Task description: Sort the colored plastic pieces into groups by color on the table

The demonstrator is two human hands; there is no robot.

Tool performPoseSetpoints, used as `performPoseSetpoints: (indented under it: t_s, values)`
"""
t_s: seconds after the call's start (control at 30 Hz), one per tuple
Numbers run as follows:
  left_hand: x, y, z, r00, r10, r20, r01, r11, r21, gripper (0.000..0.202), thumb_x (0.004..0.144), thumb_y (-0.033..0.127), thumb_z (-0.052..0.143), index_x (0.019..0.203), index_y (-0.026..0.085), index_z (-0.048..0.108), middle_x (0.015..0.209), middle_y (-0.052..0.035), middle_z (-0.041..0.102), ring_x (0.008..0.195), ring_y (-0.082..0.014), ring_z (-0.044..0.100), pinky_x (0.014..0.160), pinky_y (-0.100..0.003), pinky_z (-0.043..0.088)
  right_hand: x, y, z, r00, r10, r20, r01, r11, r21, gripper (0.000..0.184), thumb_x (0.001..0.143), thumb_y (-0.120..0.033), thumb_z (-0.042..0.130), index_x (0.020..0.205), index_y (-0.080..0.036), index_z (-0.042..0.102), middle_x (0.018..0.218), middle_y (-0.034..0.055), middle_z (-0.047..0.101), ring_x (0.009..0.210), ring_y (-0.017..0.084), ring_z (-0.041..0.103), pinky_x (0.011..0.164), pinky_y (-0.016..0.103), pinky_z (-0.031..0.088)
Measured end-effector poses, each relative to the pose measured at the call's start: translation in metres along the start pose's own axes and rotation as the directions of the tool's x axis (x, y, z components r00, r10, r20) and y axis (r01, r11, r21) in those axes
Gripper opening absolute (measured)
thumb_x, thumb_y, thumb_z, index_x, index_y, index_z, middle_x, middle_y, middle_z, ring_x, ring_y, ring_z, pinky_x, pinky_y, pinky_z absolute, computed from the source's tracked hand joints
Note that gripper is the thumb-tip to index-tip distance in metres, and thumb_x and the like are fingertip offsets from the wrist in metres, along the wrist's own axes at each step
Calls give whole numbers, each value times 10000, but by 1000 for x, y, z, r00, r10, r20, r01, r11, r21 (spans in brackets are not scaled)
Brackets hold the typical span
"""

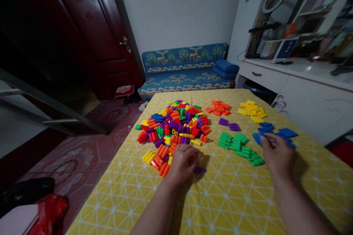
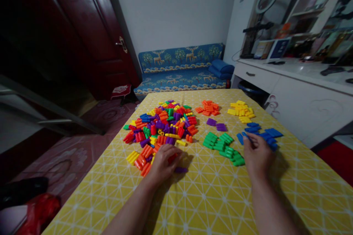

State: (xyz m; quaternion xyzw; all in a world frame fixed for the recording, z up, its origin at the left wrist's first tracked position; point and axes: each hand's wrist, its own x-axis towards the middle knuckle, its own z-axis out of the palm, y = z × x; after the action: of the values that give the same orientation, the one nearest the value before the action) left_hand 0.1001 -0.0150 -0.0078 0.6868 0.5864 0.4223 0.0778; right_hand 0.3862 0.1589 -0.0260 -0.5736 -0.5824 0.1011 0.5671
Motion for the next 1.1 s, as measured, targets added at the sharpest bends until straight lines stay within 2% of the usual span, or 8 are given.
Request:
performPoseSetpoints:
  t_s: [0.2, 0.4, 0.53, 0.6, 0.7, 0.87, 0.93, 1.1]
  values:
    - [1, 3, -2, 1000, -13, -2, 13, 1000, -4, 138, 877, 197, 596, 937, 195, 721, 917, -78, 729, 904, -214, 646, 831, -362, 489, 3, -3, -5, 995, -100, 2, 100, 985, -142, 451, 750, -407, 543, 1012, -82, 715, 932, 207, 681, 774, 271, 627, 730, 417, 515]
    - [0, 2, -1, 999, -42, 21, 42, 999, -16, 152, 877, 188, 595, 951, 198, 727, 932, -83, 729, 925, -222, 643, 834, -365, 498, -1, 8, 7, 969, 47, 243, -29, 997, -78, 516, 842, -506, 461, 1130, -145, 692, 1038, 170, 724, 977, 299, 670, 855, 411, 529]
    - [1, 2, -1, 999, -46, 20, 46, 999, -15, 157, 871, 175, 595, 950, 202, 728, 927, -77, 725, 914, -217, 642, 831, -358, 494, -3, 8, 12, 967, -85, 239, 118, 985, -127, 587, 885, -537, 445, 1270, -130, 622, 1200, 188, 679, 1104, 314, 632, 931, 450, 506]
    - [2, 3, -1, 999, -51, 21, 51, 999, -19, 151, 868, 175, 601, 943, 203, 728, 919, -75, 724, 915, -217, 644, 830, -353, 492, -9, -4, 14, 909, -256, 329, 309, 943, -120, 566, 901, -540, 478, 1295, -157, 611, 1244, 165, 666, 1158, 307, 600, 975, 461, 480]
    - [2, 4, -2, 998, -60, 30, 61, 998, -27, 154, 860, 162, 609, 942, 210, 730, 924, -72, 725, 921, -216, 646, 833, -348, 489, -20, -26, 20, 749, -441, 495, 572, 807, -147, 516, 879, -526, 574, 1322, -263, 607, 1325, 96, 636, 1259, 326, 516, 1043, 518, 403]
    - [2, 6, -2, 998, -55, 32, 56, 998, -37, 165, 865, 150, 596, 946, 206, 729, 925, -66, 725, 928, -211, 645, 843, -347, 478, -31, -36, 33, 596, -491, 636, 724, 672, -159, 523, 841, -520, 642, 1337, -361, 589, 1447, 49, 543, 1356, 369, 402, 1047, 591, 339]
    - [2, 6, -3, 998, -51, 39, 52, 998, -35, 157, 866, 158, 598, 944, 200, 728, 925, -71, 726, 925, -215, 645, 837, -349, 477, -32, -33, 35, 596, -477, 646, 714, 684, -153, 475, 859, -479, 625, 1313, -341, 606, 1386, 52, 596, 1285, 335, 481, 1026, 557, 369]
    - [3, 6, -4, 999, -40, 32, 40, 999, 6, 140, 876, 180, 599, 940, 200, 722, 911, -70, 729, 902, -218, 651, 829, -363, 469, -35, -36, 30, 687, -436, 582, 649, 728, -221, 421, 798, -375, 657, 1204, -264, 666, 1228, 71, 678, 1115, 304, 580, 1033, 549, 373]
